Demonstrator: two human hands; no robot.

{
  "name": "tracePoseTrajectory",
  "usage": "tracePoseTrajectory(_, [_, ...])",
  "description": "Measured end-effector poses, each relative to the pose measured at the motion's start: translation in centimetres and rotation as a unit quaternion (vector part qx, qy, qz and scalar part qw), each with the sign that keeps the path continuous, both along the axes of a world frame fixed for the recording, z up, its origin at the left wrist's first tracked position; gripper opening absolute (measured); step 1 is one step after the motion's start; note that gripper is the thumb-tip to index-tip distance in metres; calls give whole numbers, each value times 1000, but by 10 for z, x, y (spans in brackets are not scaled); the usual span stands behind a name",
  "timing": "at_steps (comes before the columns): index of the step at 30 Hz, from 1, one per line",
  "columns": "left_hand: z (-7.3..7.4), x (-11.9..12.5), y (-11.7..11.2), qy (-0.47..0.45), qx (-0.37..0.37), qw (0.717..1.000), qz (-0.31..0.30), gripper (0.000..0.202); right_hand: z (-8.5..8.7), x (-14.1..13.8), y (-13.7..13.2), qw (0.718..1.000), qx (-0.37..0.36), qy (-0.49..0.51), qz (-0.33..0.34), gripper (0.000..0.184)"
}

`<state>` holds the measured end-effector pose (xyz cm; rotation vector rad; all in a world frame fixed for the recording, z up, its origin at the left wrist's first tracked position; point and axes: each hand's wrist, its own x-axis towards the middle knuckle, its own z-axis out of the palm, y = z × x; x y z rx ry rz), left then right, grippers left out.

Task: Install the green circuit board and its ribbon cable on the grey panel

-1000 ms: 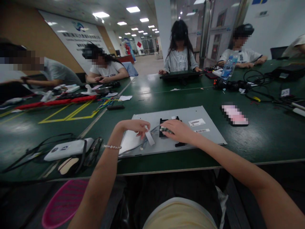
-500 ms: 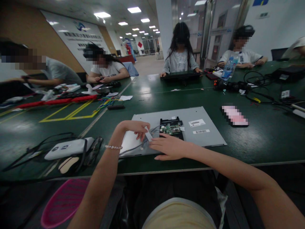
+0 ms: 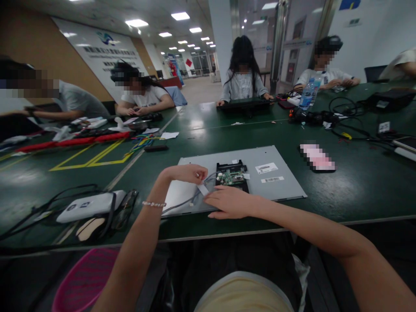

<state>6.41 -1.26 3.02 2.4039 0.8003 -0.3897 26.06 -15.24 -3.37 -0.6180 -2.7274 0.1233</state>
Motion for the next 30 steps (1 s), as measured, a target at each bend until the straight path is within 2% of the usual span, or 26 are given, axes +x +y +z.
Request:
tracePoseTrajectory(3, [0,1,-3,15,-71,997,8,15,0,0,0,1000,7,0,-6,49])
tracePoseTrajectory(5, [-3,0,-2,42,-84,995,21,17,0,0,0,1000,9,-1,-9,48])
tracePoseTrajectory(12, [-14,-5,9,60,-66,996,23,24,0,0,-1,1000,10,-2,-13,46])
tracePoseTrajectory(18, [-11,0,3,69,-52,996,38,30,0,-1,-4,1000,5,-3,-18,44])
tracePoseTrajectory(23, [-9,3,-4,59,-74,993,64,34,2,-3,-4,1000,6,-2,-23,47])
tracePoseTrajectory(30, [-11,3,0,74,-44,994,62,31,1,-8,-4,1000,6,2,-10,50])
